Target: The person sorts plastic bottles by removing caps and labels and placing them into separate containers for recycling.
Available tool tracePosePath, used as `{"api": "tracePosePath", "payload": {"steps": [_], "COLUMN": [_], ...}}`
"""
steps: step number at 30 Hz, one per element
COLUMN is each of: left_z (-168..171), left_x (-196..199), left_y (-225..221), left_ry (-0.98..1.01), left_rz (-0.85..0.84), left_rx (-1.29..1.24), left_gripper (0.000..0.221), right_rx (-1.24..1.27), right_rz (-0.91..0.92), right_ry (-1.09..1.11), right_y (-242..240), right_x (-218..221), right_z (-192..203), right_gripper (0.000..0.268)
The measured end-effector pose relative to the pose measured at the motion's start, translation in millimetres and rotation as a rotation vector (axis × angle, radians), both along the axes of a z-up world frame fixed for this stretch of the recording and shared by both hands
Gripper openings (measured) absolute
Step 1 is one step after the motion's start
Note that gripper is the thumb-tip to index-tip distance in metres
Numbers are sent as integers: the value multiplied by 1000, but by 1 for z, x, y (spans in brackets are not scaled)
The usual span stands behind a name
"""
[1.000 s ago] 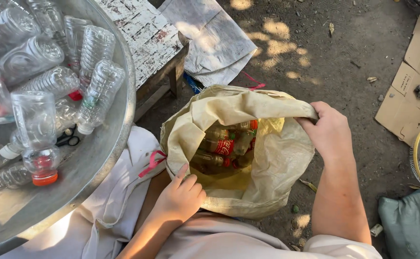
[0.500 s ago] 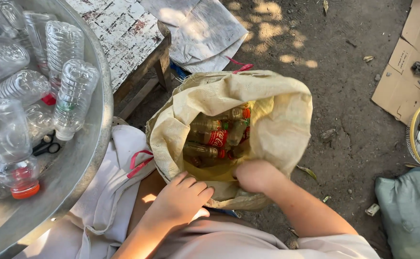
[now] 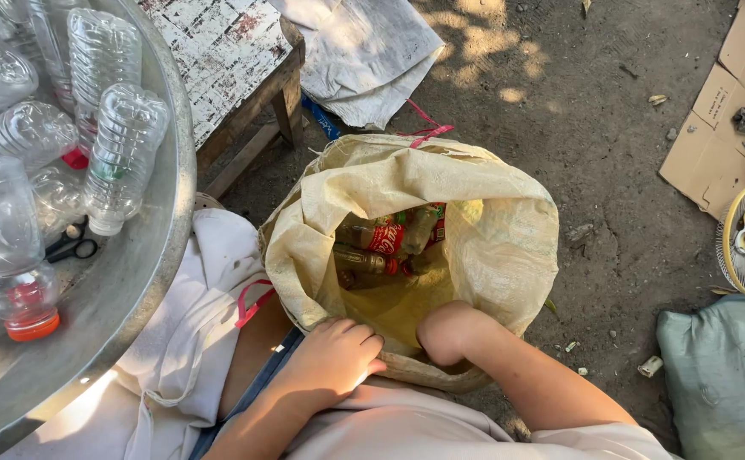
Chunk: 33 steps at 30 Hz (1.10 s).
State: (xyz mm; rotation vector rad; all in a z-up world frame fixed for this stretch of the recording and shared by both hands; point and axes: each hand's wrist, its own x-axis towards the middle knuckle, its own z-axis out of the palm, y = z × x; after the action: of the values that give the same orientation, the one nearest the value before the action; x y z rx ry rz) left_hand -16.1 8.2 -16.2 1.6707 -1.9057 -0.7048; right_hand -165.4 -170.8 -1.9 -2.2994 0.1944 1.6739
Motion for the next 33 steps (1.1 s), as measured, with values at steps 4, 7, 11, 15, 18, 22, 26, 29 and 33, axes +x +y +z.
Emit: {"api": "tracePosePath", "payload": {"steps": [4, 7, 11, 15, 18, 22, 26, 29, 33], "left_z": [3, -4, -7, -13, -14, -13, -2, 21, 36], "left_x": [-5, -9, -12, -14, -15, -15, -4, 13, 43], "left_y": [-5, -5, -4, -3, -4, -6, -18, -48, -97], "left_ry": [9, -34, -48, -51, -76, -82, -122, -53, 266], "left_rz": [-7, 2, -20, -29, -43, -46, -83, -38, 295], "left_rx": [8, -16, 21, 32, 62, 52, 36, 78, 41], "left_gripper": [22, 19, 20, 19, 21, 20, 23, 28, 36], "right_rx": [34, 32, 44, 52, 51, 57, 61, 62, -153], "right_rz": [2, 0, 15, 13, 8, 0, -53, -146, -348], "right_ry": [-25, -26, 16, 9, -5, -17, -16, -114, -555], "right_y": [0, 0, 2, 4, 4, 2, -2, -20, -57], "right_x": [-9, -7, -3, -8, -9, -11, -12, 10, 50], "right_z": [-6, 0, 6, -2, -2, -2, -8, 24, 40], "right_gripper": [21, 22, 20, 20, 19, 19, 21, 25, 36]}}
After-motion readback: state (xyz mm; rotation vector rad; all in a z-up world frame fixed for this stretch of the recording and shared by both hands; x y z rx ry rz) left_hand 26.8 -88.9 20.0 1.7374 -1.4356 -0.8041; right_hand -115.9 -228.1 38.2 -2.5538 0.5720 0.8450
